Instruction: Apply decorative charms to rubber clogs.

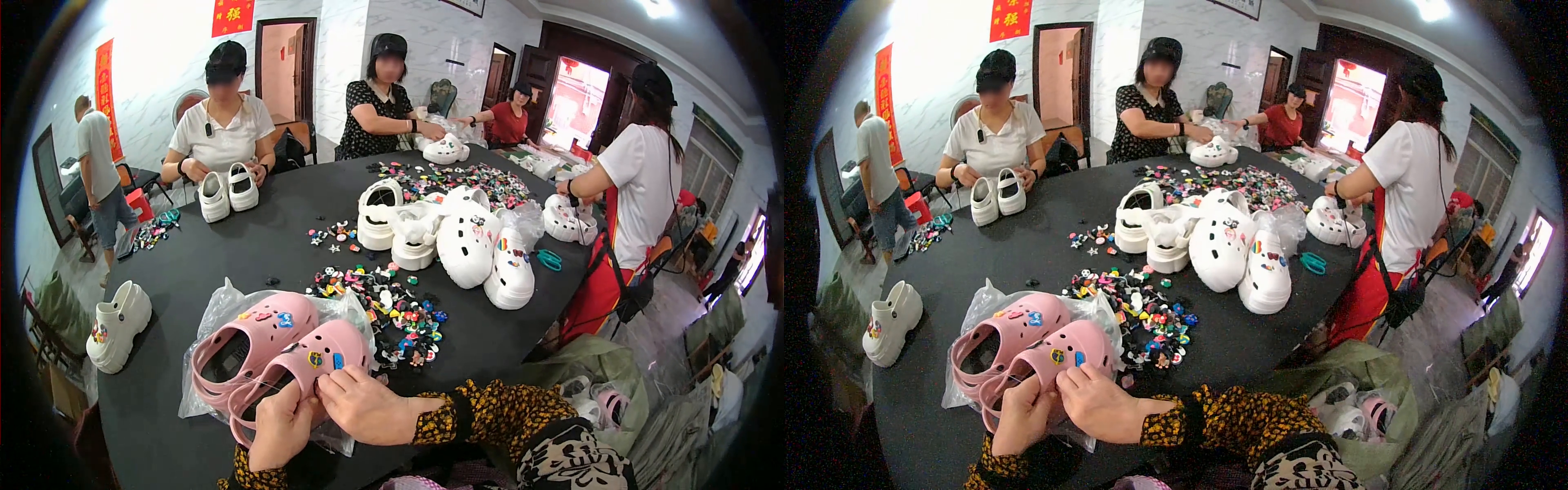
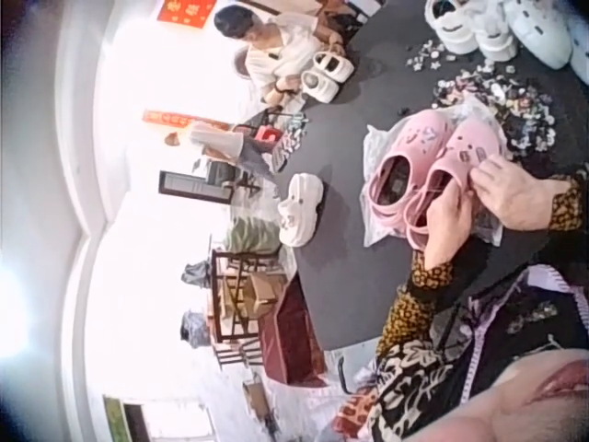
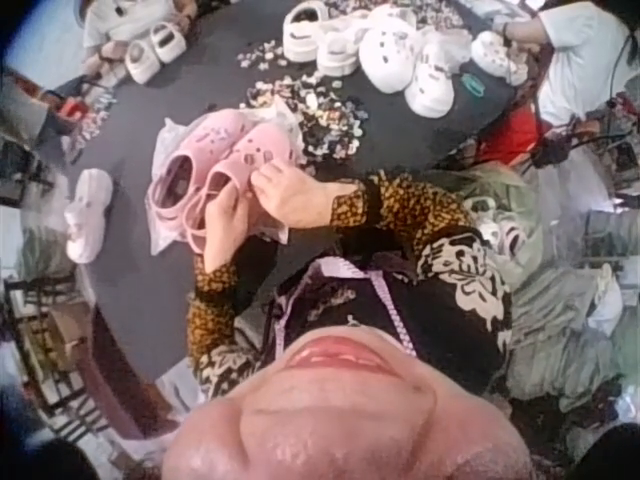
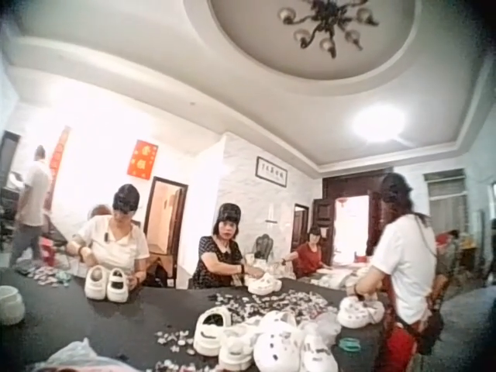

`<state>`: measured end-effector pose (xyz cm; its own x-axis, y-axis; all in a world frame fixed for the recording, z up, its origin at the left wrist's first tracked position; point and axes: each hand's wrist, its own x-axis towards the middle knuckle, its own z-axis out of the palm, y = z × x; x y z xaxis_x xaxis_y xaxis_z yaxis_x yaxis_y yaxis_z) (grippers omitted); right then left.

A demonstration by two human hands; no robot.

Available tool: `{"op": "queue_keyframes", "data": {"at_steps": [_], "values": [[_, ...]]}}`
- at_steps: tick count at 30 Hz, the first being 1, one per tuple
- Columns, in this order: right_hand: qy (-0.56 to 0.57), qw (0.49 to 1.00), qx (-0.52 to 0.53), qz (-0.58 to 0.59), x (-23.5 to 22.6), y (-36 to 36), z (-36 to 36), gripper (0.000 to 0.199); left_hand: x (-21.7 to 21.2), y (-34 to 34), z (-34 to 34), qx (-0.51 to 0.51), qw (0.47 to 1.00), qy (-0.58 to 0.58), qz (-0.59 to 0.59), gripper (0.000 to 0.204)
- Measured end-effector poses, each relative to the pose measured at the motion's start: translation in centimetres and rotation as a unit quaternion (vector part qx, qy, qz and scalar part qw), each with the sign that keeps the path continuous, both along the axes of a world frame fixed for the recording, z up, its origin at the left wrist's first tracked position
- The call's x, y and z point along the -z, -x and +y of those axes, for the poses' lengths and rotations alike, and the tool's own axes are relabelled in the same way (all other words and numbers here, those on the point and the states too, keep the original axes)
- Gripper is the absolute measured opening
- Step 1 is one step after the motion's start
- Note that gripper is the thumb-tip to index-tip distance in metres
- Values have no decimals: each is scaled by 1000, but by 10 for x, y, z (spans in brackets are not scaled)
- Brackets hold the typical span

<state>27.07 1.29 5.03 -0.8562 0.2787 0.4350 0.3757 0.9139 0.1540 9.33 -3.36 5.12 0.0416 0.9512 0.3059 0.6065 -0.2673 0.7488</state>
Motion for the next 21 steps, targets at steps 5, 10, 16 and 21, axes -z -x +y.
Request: {"op": "queue_keyframes", "data": {"at_steps": [5,10,16,21], "values": [[-4,1000,6,11,4,3,1,36,6,2,4,-10,1000,-25,-2,15],[-39,998,21,40,7,7,11,39,13,11,17,-29,999,-23,-37,15],[-18,999,29,-1,1,4,3,40,21,15,12,-26,997,-12,-69,16],[10,1000,19,23,5,-1,-8,42,13,13,-2,-22,999,-6,-38,17]]}}
